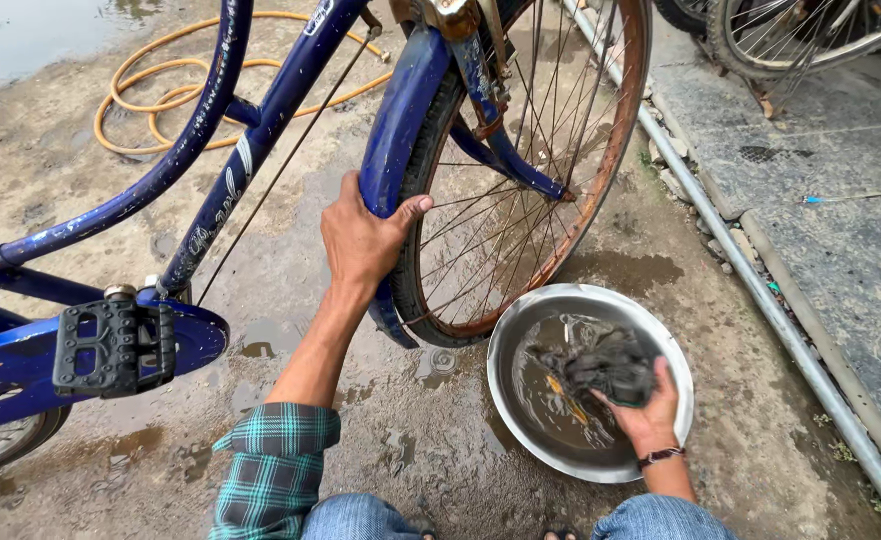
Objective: The person scrubs the front wheel and fork of a blue bicycle using a toothbrush and a cloth. They repeatedly dip the tools into a metal bowl of water to clean the spokes, rim, and frame.
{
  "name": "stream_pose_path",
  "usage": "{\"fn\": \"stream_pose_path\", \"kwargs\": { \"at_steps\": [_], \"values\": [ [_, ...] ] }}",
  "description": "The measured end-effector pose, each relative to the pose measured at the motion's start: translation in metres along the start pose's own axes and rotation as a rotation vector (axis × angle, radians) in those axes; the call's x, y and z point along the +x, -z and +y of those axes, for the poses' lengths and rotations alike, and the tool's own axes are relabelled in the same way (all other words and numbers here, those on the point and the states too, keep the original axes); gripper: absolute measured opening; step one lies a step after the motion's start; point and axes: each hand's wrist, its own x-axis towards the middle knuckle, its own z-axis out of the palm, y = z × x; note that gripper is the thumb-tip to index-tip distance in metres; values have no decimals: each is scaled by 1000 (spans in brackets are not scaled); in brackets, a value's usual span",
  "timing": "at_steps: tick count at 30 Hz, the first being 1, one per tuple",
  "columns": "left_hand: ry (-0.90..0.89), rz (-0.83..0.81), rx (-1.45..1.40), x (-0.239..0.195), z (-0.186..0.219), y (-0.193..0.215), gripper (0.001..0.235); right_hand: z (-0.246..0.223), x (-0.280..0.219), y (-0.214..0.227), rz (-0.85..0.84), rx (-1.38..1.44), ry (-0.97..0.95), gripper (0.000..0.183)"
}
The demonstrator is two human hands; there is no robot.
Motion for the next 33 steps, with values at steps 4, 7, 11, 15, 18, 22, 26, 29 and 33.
{"fn": "stream_pose_path", "kwargs": {
  "at_steps": [4,7,11,15,18,22,26,29,33],
  "values": [
    [-46,-113,-150,9,-23,0,85,7,-1,-5,-98,-119,12,56],
    [-93,-227,-162,30,-36,9,92,-6,3,4,-209,-81,94,57],
    [-200,-211,-209,41,-47,17,95,-4,10,48,-111,130,80,55],
    [-179,-160,-225,48,-39,22,102,15,47,74,-140,95,60,39],
    [-265,-131,-210,58,-20,20,101,23,71,77,-228,59,127,31],
    [-336,-49,-196,71,11,10,81,9,67,42,118,-590,423,39],
    [-120,-49,-22,73,26,9,69,-62,13,-80,-345,-1259,817,32],
    [-78,-50,12,68,29,11,67,-134,-54,-223,-471,-1058,1245,32],
    [-112,-31,-4,71,30,13,66,-168,-112,-420,-536,-702,1558,36]
  ]
}}
